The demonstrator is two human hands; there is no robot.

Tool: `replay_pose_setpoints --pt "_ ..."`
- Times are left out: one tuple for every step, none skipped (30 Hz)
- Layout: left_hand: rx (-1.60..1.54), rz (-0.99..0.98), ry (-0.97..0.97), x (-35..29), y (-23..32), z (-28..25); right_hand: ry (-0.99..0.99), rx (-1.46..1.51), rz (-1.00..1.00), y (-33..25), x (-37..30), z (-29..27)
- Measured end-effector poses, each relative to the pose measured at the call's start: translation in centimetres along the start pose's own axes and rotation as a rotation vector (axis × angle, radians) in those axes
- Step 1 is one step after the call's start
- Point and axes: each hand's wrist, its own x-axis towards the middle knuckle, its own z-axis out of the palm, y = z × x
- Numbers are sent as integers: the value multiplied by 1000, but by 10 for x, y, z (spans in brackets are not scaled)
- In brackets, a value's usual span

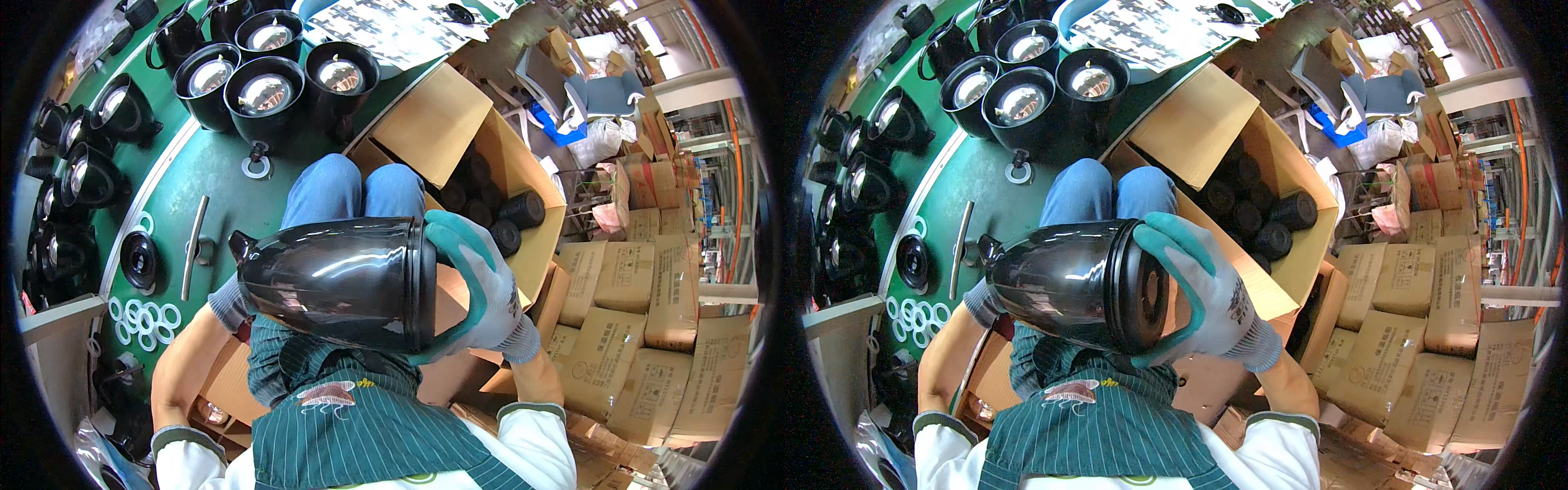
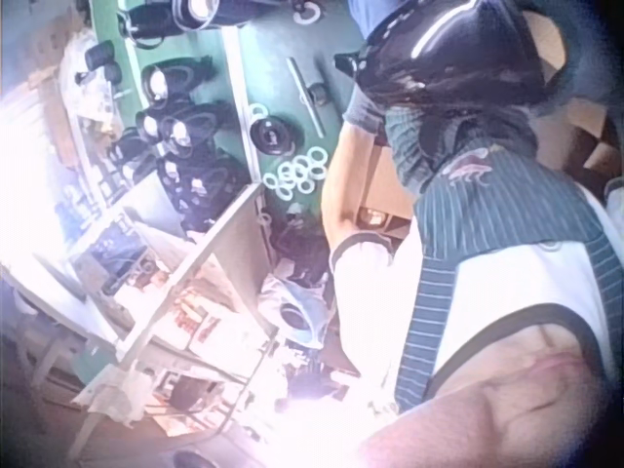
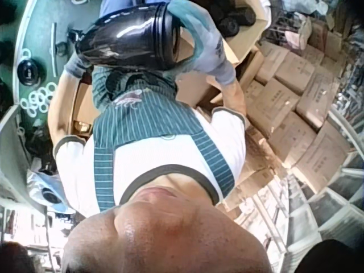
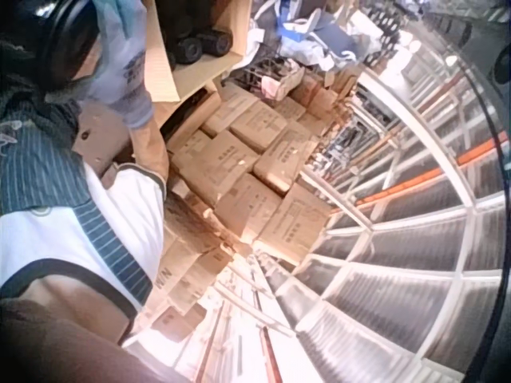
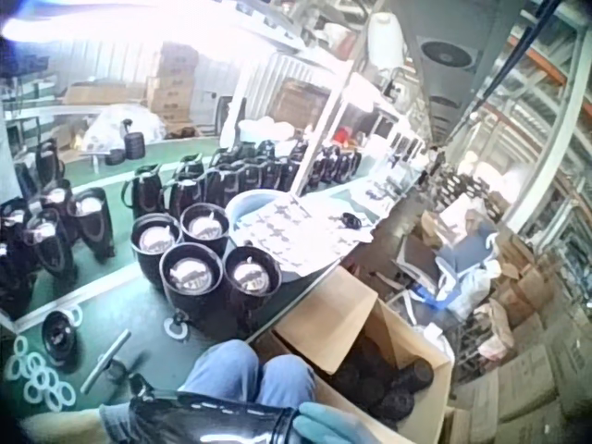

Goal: The person sits on the floor and repeatedly picks up black kettle bodies from a cardboard box. They insert a metal rod into the base of each kettle, rotate it to secure it, and then place the assembled kettle on a green table.

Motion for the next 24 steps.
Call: replay_pose_setpoints --pt "-7 10 14 -5 1 1 -10 58 80 1 0 0" --pt "-12 38 42 -13 6 3 -23 122 154 1 0 1" --pt "-7 59 55 -12 9 9 42 248 243 5 -7 9" --pt "69 101 93 -12 15 15 34 267 284 3 -9 8" --pt "511 220 209 -12 34 43 23 295 313 6 -9 7" --pt "958 334 322 -12 51 70 15 328 343 8 -8 8" --pt "885 533 327 -14 53 97 48 445 414 21 -14 17" --pt "1007 670 319 -14 64 133 33 588 435 29 -21 25" --pt "1332 794 328 -15 73 141 59 916 700 48 -45 38" --pt "1659 920 340 -16 80 149 75 1156 847 70 -68 54" --pt "1909 1115 226 -16 85 163 126 1382 1010 92 -92 70" --pt "2062 1176 83 -20 89 173 171 1518 1052 117 -106 89" --pt "2158 1206 -12 -22 89 178 220 1650 1085 142 -116 106" --pt "2257 1223 -108 -25 89 181 262 1795 1116 162 -122 124" --pt "2304 1175 -87 -26 92 179 291 1950 1144 153 -101 132" --pt "2204 1179 9 -23 91 157 96 1623 955 135 -104 111" --pt "2022 1116 172 -23 86 134 -62 1178 759 92 -77 74" --pt "1840 1050 336 -26 86 122 -115 813 592 48 -50 37" --pt "1732 939 402 -20 82 128 -104 703 597 36 -46 28" --pt "1494 708 498 -17 79 134 -18 607 418 41 -48 40" --pt "1326 639 477 -13 73 134 78 477 249 44 -50 50" --pt "1158 571 454 -9 70 134 181 343 91 50 -47 62" --pt "1052 465 435 -3 66 134 278 184 -46 68 -56 86" --pt "1092 567 406 -4 60 137 297 157 -52 74 -62 106"
